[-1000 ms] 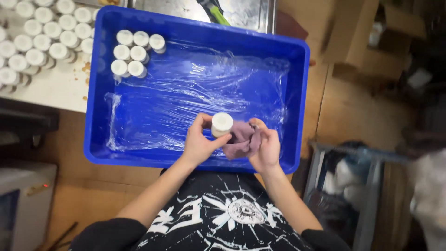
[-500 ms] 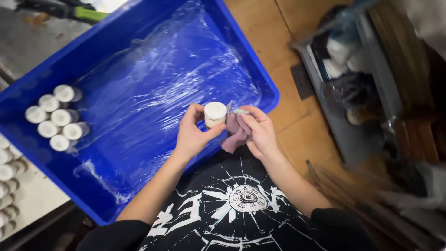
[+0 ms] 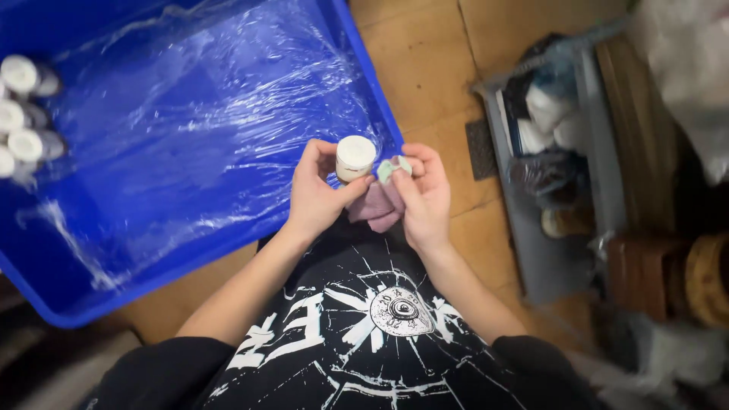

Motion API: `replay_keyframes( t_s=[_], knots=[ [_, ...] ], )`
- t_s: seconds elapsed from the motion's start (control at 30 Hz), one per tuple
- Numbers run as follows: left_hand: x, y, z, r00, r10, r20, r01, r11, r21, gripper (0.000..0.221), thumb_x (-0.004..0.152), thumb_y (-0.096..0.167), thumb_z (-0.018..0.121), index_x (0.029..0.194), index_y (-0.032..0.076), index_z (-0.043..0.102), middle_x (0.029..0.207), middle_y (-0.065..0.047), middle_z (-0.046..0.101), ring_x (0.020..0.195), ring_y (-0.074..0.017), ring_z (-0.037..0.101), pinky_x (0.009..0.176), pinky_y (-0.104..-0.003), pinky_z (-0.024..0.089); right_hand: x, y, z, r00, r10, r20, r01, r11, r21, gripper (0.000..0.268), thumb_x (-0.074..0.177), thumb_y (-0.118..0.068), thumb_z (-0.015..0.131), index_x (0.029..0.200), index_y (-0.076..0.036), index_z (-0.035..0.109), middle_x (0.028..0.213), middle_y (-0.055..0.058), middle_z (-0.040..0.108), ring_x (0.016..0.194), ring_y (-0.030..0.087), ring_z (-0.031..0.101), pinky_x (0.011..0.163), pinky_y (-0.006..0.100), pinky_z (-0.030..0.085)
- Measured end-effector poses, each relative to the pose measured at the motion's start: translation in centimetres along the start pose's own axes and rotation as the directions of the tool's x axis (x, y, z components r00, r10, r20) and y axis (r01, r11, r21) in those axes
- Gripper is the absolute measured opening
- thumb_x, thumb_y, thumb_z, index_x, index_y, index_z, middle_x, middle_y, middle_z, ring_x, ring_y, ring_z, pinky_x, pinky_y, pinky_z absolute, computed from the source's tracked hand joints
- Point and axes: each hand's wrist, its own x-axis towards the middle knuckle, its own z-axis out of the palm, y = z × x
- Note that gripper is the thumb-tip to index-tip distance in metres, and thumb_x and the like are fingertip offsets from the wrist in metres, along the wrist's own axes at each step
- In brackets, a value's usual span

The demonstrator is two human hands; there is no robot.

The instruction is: Cleaning small white jars with a cloth and placing them into a blue plastic tray.

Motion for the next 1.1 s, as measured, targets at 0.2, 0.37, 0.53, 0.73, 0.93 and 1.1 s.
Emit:
replay_keyframes(
  t_s=[0.2, 0.37, 0.53, 0.73, 0.93, 1.1],
  knots=[
    [-1.7, 0.8, 0.6, 0.958, 0.105, -0.266, -0.089, 0.993, 0.072, 0.052, 0.073, 0.011, 0.093, 0.111, 0.002, 0.057, 0.109, -0.010, 0.070, 0.103, -0.0153, 0.069, 0.094, -0.031, 0.057, 2.3, 2.2, -0.4, 0.873, -0.291, 0.391, 0.421, 0.855, -0.303, 0.011, 0.100, 0.001, 0.072, 0.109, 0.000, 0.065, 0.118, 0.010, 0.058, 0.105, 0.017, 0.061, 0.092, 0.030, 0.051],
    [-3.1, 2.0, -2.3, 0.917, 0.154, -0.368, -0.143, 0.988, 0.058, 0.054, 0.072, 0.012, 0.092, 0.114, 0.002, 0.059, 0.112, -0.008, 0.072, 0.105, -0.0142, 0.070, 0.094, -0.030, 0.057, 3.3, 4.6, 3.2, 0.873, -0.300, 0.385, 0.402, 0.889, -0.218, 0.009, 0.102, -0.004, 0.070, 0.104, -0.002, 0.062, 0.114, 0.009, 0.060, 0.101, 0.014, 0.058, 0.089, 0.027, 0.049],
    [-4.1, 3.6, -6.4, 0.926, 0.147, -0.347, -0.139, 0.989, 0.049, 0.055, 0.072, 0.015, 0.094, 0.116, 0.003, 0.063, 0.112, -0.009, 0.074, 0.104, -0.0148, 0.072, 0.093, -0.030, 0.059, 4.8, 6.3, 7.7, 0.867, -0.315, 0.386, 0.387, 0.913, -0.126, 0.010, 0.105, -0.007, 0.068, 0.102, -0.003, 0.059, 0.110, 0.009, 0.061, 0.102, 0.016, 0.059, 0.095, 0.028, 0.049],
    [-4.9, 4.1, -9.9, 0.952, 0.215, -0.219, -0.215, 0.976, 0.025, 0.053, 0.082, 0.011, 0.089, 0.128, 0.002, 0.066, 0.125, -0.012, 0.073, 0.116, -0.0181, 0.071, 0.102, -0.033, 0.057, 4.6, 6.7, 10.9, 0.912, -0.023, 0.409, 0.042, 0.998, -0.036, 0.007, 0.104, -0.007, 0.065, 0.104, -0.003, 0.059, 0.106, 0.008, 0.062, 0.095, 0.014, 0.058, 0.086, 0.029, 0.050],
    [-3.8, 4.0, -11.2, 0.877, 0.267, -0.399, -0.285, 0.958, 0.014, 0.060, 0.083, 0.016, 0.087, 0.133, 0.000, 0.059, 0.131, -0.013, 0.066, 0.122, -0.0205, 0.064, 0.106, -0.035, 0.052, 4.3, 7.0, 13.7, 0.943, 0.081, 0.322, -0.122, 0.987, 0.110, 0.012, 0.109, -0.012, 0.062, 0.115, -0.006, 0.054, 0.101, 0.007, 0.062, 0.087, 0.014, 0.059, 0.077, 0.030, 0.051],
    [-3.5, 5.3, -11.6, 0.887, 0.368, -0.278, -0.298, 0.918, 0.263, 0.060, 0.082, 0.026, 0.089, 0.131, 0.003, 0.063, 0.130, -0.013, 0.069, 0.121, -0.0251, 0.070, 0.103, -0.036, 0.055, 5.8, 7.3, 15.0, 0.949, 0.191, 0.252, -0.214, 0.975, 0.064, 0.013, 0.104, -0.016, 0.062, 0.110, -0.007, 0.055, 0.102, 0.004, 0.062, 0.093, 0.011, 0.061, 0.083, 0.027, 0.052]
  ],
)
